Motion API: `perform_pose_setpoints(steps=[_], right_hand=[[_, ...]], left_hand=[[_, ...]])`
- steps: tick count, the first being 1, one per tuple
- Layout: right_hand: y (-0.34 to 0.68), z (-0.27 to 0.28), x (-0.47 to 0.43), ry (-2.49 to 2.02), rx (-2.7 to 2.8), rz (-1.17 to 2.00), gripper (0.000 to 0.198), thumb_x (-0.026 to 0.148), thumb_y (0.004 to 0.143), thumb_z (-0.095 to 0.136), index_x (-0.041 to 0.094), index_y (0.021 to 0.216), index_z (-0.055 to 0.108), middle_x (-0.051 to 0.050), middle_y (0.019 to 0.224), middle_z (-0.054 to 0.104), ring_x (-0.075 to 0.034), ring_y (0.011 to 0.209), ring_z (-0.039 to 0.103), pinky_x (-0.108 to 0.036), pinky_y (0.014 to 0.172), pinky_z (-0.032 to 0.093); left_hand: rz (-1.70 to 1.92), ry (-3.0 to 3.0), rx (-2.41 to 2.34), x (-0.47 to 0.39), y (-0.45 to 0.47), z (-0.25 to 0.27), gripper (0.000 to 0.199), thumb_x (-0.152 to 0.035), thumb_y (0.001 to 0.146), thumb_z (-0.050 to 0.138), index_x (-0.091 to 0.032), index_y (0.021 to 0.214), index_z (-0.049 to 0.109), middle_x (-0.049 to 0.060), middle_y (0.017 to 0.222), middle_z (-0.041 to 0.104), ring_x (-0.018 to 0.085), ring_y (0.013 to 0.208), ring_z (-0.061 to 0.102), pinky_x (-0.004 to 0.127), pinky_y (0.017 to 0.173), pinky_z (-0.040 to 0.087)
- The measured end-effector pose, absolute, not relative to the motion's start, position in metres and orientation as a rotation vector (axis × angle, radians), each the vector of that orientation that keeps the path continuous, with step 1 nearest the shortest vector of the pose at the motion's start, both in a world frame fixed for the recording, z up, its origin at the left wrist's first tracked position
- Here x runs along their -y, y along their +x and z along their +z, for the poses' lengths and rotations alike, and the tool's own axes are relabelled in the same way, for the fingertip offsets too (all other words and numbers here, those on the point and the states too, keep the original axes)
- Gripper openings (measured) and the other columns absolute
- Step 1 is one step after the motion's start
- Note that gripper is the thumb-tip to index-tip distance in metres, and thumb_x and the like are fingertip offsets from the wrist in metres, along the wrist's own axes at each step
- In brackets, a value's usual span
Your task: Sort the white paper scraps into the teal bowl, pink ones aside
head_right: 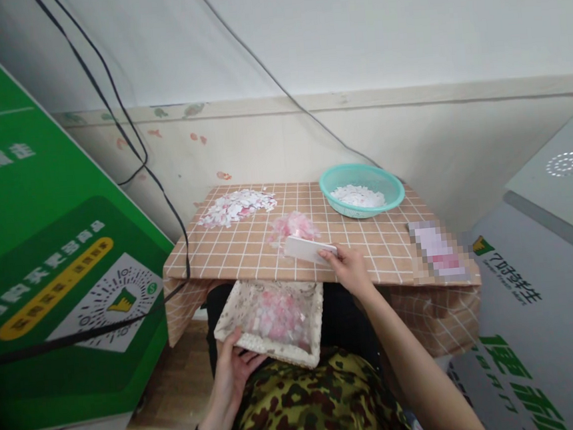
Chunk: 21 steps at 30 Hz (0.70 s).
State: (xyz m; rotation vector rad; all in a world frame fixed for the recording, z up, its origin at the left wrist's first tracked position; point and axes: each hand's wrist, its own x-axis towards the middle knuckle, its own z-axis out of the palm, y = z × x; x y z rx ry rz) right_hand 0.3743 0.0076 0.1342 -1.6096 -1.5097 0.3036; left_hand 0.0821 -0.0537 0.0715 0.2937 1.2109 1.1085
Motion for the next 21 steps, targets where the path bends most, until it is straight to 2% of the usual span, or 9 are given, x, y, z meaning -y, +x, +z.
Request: perform_pose_setpoints(steps=[3, 6, 15, 21], right_hand=[[0.372, 0.135, -0.008, -1.647, 1.455, 0.253, 0.041, 0.052, 0.082, 0.051, 0.017, 0.062, 0.057, 0.002, 0.051, 0.046, -0.012, 0.050, 0.044, -0.025, 0.048, 0.029], [0.369, 0.134, -0.007, -1.600, 1.526, 0.336, 0.043, 0.052, 0.082, 0.051, 0.017, 0.058, 0.053, 0.002, 0.051, 0.043, -0.012, 0.051, 0.041, -0.025, 0.048, 0.027], [0.364, 0.136, -0.014, -1.608, 1.448, 0.379, 0.040, 0.052, 0.080, 0.053, 0.016, 0.064, 0.059, 0.001, 0.053, 0.047, -0.012, 0.052, 0.041, -0.025, 0.048, 0.028], [0.365, 0.139, -0.016, -1.544, 1.371, 0.483, 0.040, 0.053, 0.079, 0.054, 0.014, 0.075, 0.065, -0.001, 0.061, 0.057, -0.014, 0.057, 0.049, -0.026, 0.051, 0.034]], left_hand=[[1.127, 0.313, -1.235, 0.053, 0.082, 0.073, 0.049, -0.033, 0.075, 0.062, -0.030, 0.118, 0.040, 0.008, 0.103, 0.060, 0.021, 0.067, 0.067, 0.050, 0.068, 0.054], [1.126, 0.361, -1.231, 0.053, 0.081, 0.076, 0.049, -0.034, 0.075, 0.062, -0.029, 0.118, 0.039, 0.007, 0.102, 0.061, 0.021, 0.065, 0.066, 0.051, 0.068, 0.054], [1.158, 0.363, -1.248, 0.052, 0.079, 0.082, 0.048, -0.034, 0.075, 0.062, -0.028, 0.118, 0.040, 0.009, 0.104, 0.060, 0.021, 0.067, 0.066, 0.050, 0.066, 0.054], [1.149, 0.329, -1.250, 0.050, 0.077, 0.077, 0.047, -0.032, 0.075, 0.062, -0.028, 0.117, 0.041, 0.009, 0.106, 0.060, 0.021, 0.067, 0.067, 0.052, 0.067, 0.054]])
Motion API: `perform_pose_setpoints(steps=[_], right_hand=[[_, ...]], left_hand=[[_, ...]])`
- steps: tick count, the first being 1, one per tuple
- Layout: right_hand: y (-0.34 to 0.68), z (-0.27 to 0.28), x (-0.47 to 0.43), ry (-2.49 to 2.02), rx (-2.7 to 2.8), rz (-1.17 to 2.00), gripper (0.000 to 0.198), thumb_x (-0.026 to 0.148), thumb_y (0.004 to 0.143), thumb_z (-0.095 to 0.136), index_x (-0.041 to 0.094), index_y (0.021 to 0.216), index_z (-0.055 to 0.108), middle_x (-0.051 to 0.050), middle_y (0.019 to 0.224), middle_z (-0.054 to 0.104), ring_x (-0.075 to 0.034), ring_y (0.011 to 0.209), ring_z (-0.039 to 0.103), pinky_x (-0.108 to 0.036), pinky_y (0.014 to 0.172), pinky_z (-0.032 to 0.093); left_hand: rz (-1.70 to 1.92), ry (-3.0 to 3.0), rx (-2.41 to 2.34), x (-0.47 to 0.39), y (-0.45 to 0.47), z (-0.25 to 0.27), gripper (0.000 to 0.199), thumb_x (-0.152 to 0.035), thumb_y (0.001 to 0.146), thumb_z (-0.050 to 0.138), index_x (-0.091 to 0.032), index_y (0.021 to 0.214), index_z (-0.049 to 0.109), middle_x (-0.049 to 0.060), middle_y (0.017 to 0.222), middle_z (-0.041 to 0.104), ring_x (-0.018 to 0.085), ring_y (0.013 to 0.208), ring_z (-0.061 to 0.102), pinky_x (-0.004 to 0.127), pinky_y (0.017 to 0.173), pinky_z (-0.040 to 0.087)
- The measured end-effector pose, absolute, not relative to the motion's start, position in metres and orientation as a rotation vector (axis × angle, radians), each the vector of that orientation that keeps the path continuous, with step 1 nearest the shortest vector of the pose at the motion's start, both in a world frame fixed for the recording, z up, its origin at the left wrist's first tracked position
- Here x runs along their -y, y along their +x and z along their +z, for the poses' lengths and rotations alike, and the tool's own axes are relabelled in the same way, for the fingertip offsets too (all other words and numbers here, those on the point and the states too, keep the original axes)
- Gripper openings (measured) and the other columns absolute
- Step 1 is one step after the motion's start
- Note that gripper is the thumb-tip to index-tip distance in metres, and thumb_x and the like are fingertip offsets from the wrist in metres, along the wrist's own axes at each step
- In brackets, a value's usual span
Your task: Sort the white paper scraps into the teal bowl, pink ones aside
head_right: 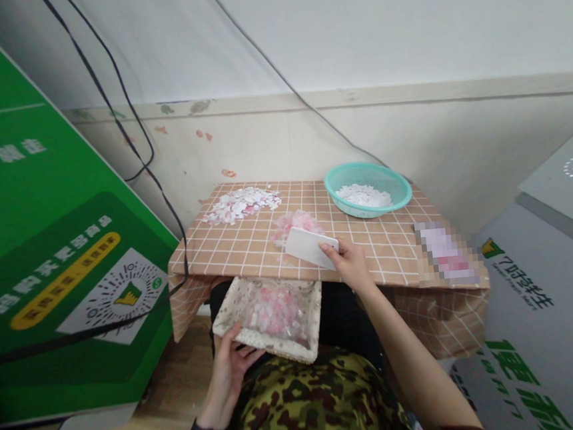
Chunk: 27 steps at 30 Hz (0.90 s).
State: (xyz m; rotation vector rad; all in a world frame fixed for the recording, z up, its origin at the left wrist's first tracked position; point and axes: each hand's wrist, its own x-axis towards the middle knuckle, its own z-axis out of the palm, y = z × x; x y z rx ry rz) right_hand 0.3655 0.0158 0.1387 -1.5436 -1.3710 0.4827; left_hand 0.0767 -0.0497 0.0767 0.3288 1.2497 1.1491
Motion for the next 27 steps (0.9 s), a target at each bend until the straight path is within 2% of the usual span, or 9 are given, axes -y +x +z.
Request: perform_pose_setpoints(steps=[7, 14, 21, 27], right_hand=[[0.356, 0.136, -0.026, -1.585, 1.438, 0.384, 0.040, 0.053, 0.079, 0.055, 0.015, 0.073, 0.066, -0.001, 0.057, 0.056, -0.014, 0.054, 0.048, -0.026, 0.049, 0.032], [0.343, 0.139, -0.033, -1.447, 1.618, 0.489, 0.036, 0.049, 0.083, 0.052, 0.017, 0.080, 0.069, -0.002, 0.068, 0.061, -0.016, 0.062, 0.052, -0.026, 0.054, 0.036], [0.337, 0.144, -0.021, -1.459, 1.657, 0.489, 0.039, 0.049, 0.083, 0.051, 0.018, 0.065, 0.063, 0.001, 0.056, 0.052, -0.013, 0.054, 0.046, -0.026, 0.050, 0.032], [0.344, 0.146, -0.017, -1.400, 1.615, 0.646, 0.034, 0.049, 0.081, 0.055, 0.017, 0.076, 0.068, -0.001, 0.066, 0.061, -0.015, 0.060, 0.052, -0.026, 0.054, 0.037]], left_hand=[[1.176, 0.350, -1.225, 0.049, 0.070, 0.074, 0.050, -0.033, 0.073, 0.065, -0.030, 0.116, 0.041, 0.008, 0.108, 0.060, 0.023, 0.072, 0.067, 0.052, 0.070, 0.053], [1.165, 0.356, -1.204, 0.049, 0.068, 0.073, 0.047, -0.035, 0.073, 0.066, -0.029, 0.113, 0.042, 0.009, 0.107, 0.060, 0.023, 0.072, 0.067, 0.053, 0.072, 0.052], [1.183, 0.350, -1.200, 0.049, 0.067, 0.067, 0.044, -0.036, 0.072, 0.066, -0.028, 0.110, 0.044, 0.007, 0.102, 0.061, 0.022, 0.070, 0.067, 0.054, 0.072, 0.052], [1.174, 0.333, -1.225, 0.048, 0.069, 0.070, 0.044, -0.035, 0.072, 0.066, -0.029, 0.109, 0.043, 0.007, 0.106, 0.060, 0.022, 0.071, 0.067, 0.054, 0.071, 0.053]])
